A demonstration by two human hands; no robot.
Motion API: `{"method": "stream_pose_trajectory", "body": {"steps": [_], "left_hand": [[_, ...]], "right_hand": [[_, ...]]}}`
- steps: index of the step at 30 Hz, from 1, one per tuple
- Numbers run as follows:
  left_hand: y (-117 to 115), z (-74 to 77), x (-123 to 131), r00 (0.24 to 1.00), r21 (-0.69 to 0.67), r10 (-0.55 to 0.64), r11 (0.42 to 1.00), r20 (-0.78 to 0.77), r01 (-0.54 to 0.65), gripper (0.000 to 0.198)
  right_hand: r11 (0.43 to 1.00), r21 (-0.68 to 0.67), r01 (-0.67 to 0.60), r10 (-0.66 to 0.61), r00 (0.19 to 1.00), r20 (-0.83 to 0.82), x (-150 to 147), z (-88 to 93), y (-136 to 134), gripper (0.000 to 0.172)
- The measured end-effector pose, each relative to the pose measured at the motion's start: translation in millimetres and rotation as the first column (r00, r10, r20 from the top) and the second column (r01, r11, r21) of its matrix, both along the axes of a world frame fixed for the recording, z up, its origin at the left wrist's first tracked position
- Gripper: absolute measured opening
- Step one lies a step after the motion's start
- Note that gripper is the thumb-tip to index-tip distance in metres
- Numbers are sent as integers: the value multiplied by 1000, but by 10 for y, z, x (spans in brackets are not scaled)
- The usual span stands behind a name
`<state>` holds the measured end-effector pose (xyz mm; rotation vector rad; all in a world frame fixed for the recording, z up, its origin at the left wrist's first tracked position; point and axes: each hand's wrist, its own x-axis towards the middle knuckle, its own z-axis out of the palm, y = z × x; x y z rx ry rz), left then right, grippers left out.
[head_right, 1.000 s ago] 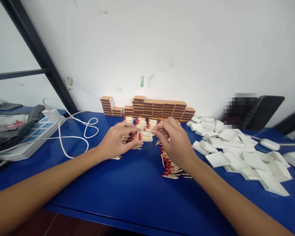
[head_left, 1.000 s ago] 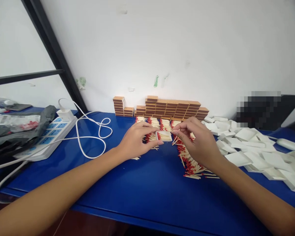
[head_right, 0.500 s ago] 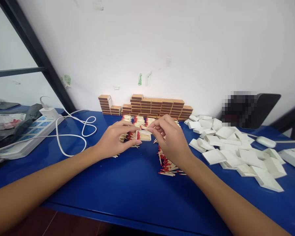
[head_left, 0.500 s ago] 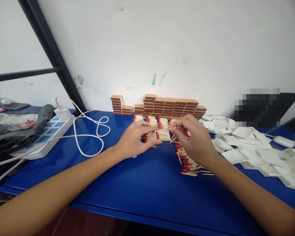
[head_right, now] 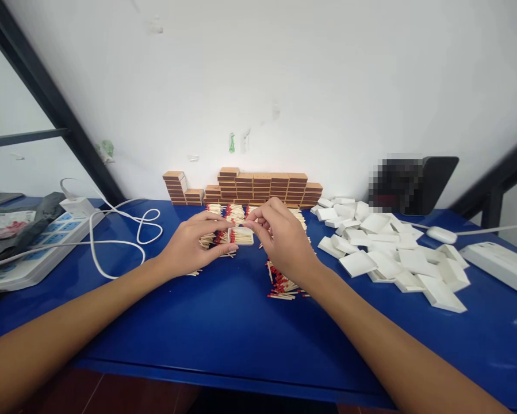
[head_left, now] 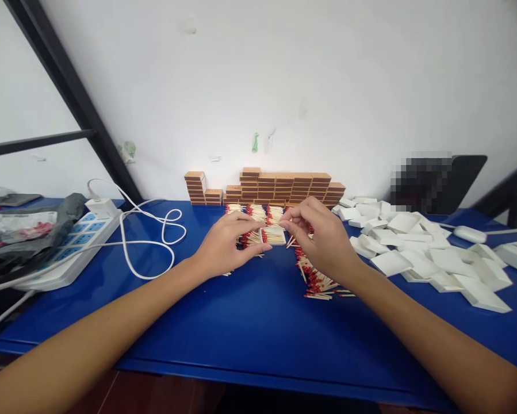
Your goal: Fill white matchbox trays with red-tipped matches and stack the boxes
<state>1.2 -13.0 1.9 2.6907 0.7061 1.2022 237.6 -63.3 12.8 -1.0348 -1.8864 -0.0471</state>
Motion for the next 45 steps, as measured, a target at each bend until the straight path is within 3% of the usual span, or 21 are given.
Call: {"method": "stream_pose_trajectory", "body": {"steps": [21,36,45], "left_hand": [[9,-20,-25,1000,9,13,1000,-19,-13,41],[-25,-3,1,1000,-34,1,999,2,0,42],[-47,16,5,1000,-84,9,996,2,-9,39]], "right_hand": [[998,-58,35,-30,997,73,65,-20,25,7],[991,-136,1,21,988,156,53,-50,27,8],[985,-166,-48,68,991,116,54,-72,31,6]]}}
